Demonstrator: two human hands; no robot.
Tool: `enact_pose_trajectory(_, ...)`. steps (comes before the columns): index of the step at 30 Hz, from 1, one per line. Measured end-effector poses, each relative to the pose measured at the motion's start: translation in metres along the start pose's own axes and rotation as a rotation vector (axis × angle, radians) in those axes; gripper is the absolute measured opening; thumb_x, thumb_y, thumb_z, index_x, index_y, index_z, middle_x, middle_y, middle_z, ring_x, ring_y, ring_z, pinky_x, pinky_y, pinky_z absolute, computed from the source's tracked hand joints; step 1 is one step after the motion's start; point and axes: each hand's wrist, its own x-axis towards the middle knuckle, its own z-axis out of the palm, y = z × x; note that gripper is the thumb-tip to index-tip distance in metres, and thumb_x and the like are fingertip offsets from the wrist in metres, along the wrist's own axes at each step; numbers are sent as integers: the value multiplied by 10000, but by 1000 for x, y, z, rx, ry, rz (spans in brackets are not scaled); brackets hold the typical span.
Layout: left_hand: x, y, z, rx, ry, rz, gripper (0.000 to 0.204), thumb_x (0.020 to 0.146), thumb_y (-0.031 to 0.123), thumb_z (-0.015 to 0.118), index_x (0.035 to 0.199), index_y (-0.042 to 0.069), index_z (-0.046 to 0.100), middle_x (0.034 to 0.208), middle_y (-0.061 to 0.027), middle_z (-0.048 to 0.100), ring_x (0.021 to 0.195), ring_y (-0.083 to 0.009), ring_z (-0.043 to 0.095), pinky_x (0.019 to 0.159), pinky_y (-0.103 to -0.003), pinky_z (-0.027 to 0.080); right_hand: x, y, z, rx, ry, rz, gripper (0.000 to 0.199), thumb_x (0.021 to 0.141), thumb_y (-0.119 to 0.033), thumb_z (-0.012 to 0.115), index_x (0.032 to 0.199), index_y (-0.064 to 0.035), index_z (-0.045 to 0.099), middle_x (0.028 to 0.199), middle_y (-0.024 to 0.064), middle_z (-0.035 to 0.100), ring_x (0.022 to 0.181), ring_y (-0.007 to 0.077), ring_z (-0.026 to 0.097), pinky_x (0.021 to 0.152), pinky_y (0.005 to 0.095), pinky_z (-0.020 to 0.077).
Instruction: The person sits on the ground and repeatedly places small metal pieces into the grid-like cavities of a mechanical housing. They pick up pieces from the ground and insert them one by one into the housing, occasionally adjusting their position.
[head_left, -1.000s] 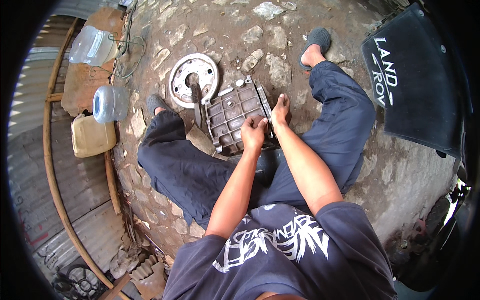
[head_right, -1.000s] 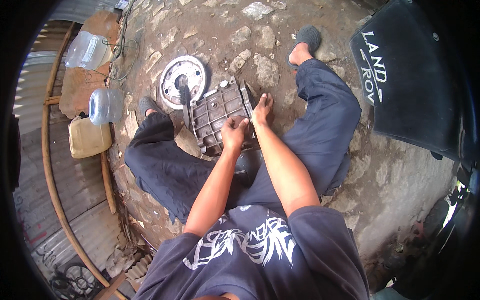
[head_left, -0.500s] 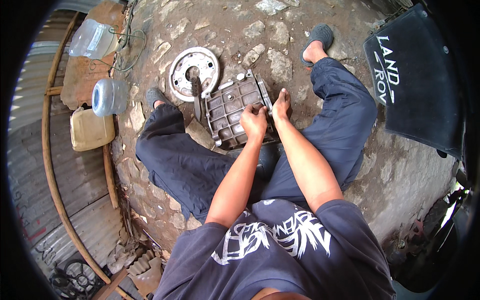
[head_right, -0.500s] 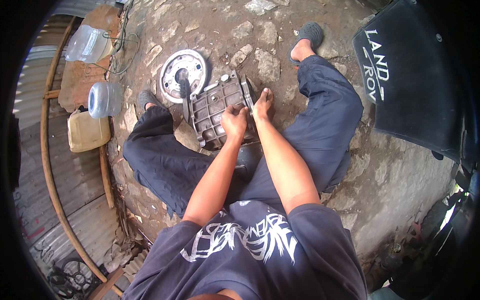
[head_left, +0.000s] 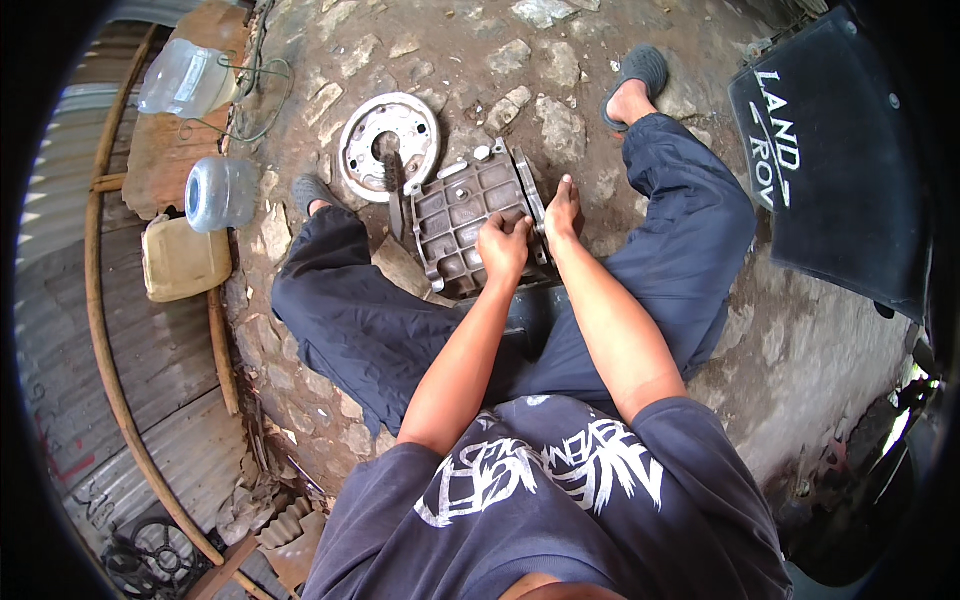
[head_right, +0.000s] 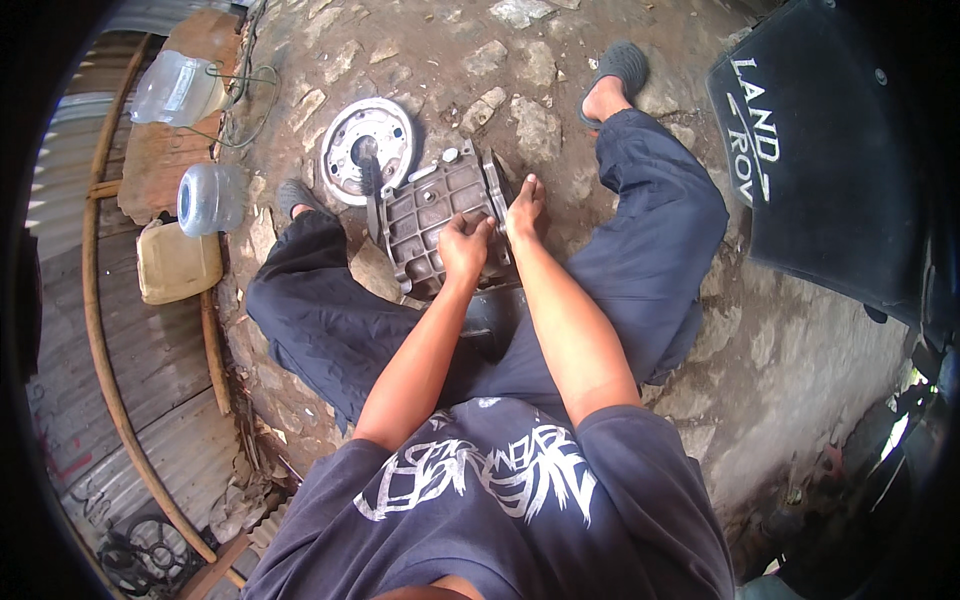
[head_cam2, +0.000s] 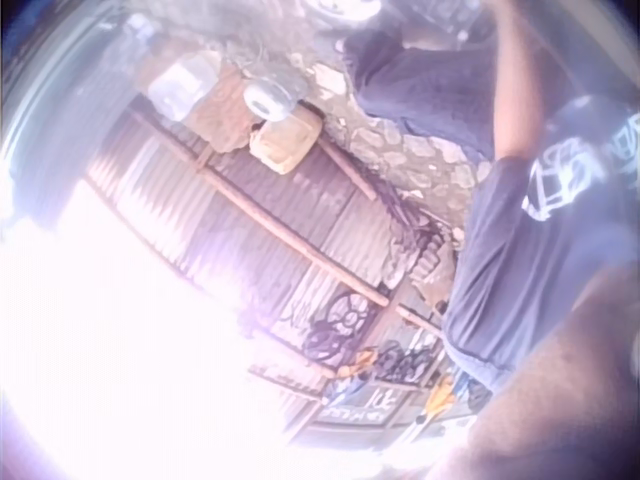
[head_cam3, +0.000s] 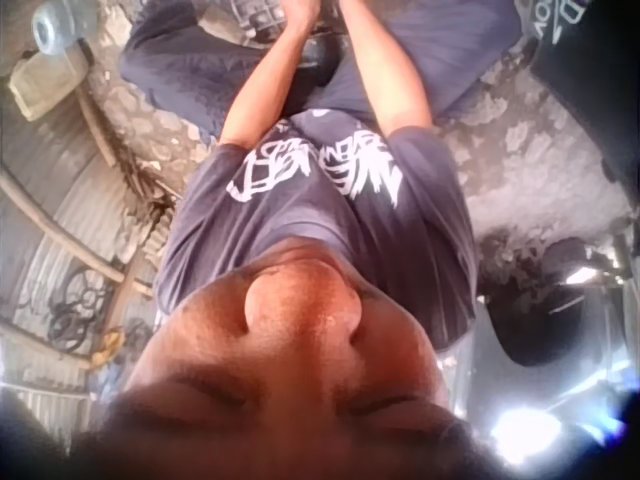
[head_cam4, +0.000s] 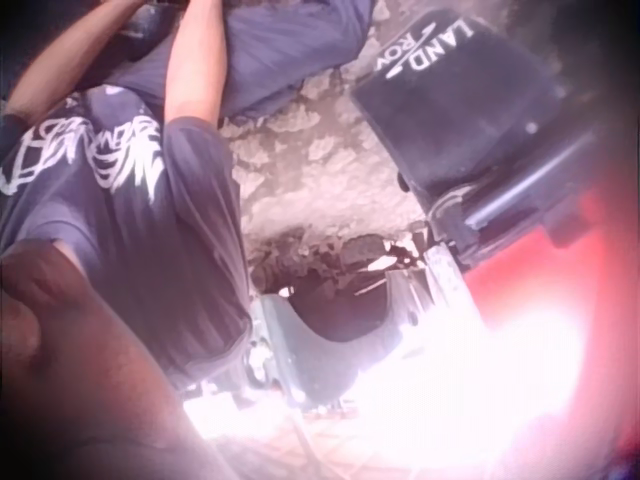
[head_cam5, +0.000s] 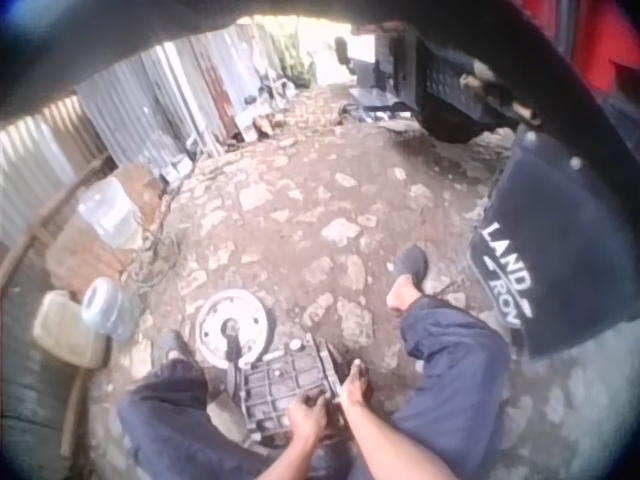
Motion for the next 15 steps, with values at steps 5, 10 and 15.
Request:
enact_pose_trajectory(5, 0, -10, 2, 5, 32, 40, 258, 827, 197, 865, 881, -24, 742, 754, -169, 738, 675, -249, 690, 712, -424, 547, -5, -2, 0, -39, -14, -1, 743, 1097, -629, 233, 1487, -100, 579, 1482, 212, 613, 1363, 438, 572, 1154, 528, 423)
enact_pose_trajectory(10, 8, 5, 5, 15, 1, 73, 269, 841, 197, 859, 852, -33, 721, 777, -199, 745, 717, -282, 736, 732, -434, 557, 16, 12, 9, 29, -11, -46, 789, 1090, -646, 217, 1499, -79, 581, 1486, 231, 606, 1377, 446, 559, 1172, 526, 407)
enact_pose_trajectory(15, -9, 4, -2, 49, 15, 131, 280, 846, 221, 857, 891, -22, 725, 812, -214, 753, 747, -346, 738, 749, -441, 559, 12, 7, 3, 61, -45, 66, 712, 1089, -651, 306, 1485, -159, 635, 1554, 149, 580, 1435, 340, 527, 1192, 433, 373)
